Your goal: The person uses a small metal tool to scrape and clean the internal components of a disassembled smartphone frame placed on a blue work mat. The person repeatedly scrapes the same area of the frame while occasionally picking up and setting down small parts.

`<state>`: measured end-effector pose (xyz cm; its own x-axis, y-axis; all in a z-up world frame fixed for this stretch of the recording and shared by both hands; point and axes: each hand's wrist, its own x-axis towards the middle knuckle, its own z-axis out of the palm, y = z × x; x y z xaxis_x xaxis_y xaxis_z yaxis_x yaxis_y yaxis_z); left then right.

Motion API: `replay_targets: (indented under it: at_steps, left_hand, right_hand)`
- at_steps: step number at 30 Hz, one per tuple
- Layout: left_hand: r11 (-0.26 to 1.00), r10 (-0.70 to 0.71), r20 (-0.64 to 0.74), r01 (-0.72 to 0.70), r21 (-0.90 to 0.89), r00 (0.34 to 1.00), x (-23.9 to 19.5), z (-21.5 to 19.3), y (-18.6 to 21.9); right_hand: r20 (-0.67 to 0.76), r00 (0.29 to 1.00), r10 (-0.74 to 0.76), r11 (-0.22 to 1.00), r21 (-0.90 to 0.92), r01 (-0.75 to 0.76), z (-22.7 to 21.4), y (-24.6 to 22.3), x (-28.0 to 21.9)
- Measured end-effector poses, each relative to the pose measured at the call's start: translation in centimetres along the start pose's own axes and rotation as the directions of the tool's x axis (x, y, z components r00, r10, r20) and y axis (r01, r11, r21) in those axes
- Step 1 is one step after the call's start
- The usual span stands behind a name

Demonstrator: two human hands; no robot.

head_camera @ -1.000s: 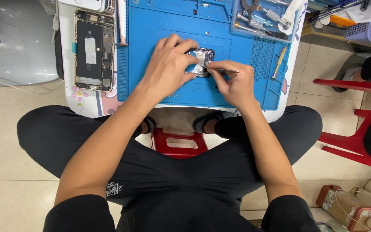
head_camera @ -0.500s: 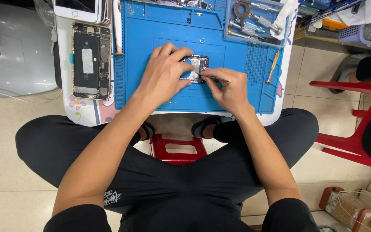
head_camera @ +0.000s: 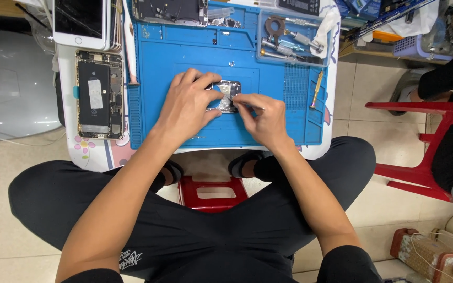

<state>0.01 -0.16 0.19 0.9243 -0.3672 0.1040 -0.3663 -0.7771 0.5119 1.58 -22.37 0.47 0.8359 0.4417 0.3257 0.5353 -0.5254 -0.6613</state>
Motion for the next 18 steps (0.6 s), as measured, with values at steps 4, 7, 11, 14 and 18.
replay_targets:
  at_steps: [4,7,11,14,18]
  left_hand:
    - [1.0,-0.009,0.002,0.009,0.006,1.0,-0.01,0.14,-0.11]
    - [1.0,-0.001,-0.003,0.001,0.011,1.0,0.04,0.11,-0.09]
    - [1.0,0.0,-0.017,0.0,0.023,1.0,0.12,0.01,-0.01]
    - [1.0,-0.003,0.007,0.003,0.02,1.0,0.13,0.03,0.03]
    - [1.0,-0.005,-0.007,0.005,0.017,1.0,0.06,0.03,0.03]
  right_hand:
    - [-0.013,1.0,0.028,0.999,0.026,-0.028,0.19,-0.15,-0.04]
    - [-0.043,0.999,0.026,1.0,0.01,-0.026,0.81,0.37,-0.51]
    - [-0.034,0.999,0.007,1.0,0.021,-0.006,0.6,0.2,-0.16]
    - [-0.062,0.997,0.043,0.999,0.026,-0.042,0.63,-0.07,-0.33]
    - [-0.054,0.998,0.037,0.999,0.027,-0.036,0.57,-0.13,-0.42]
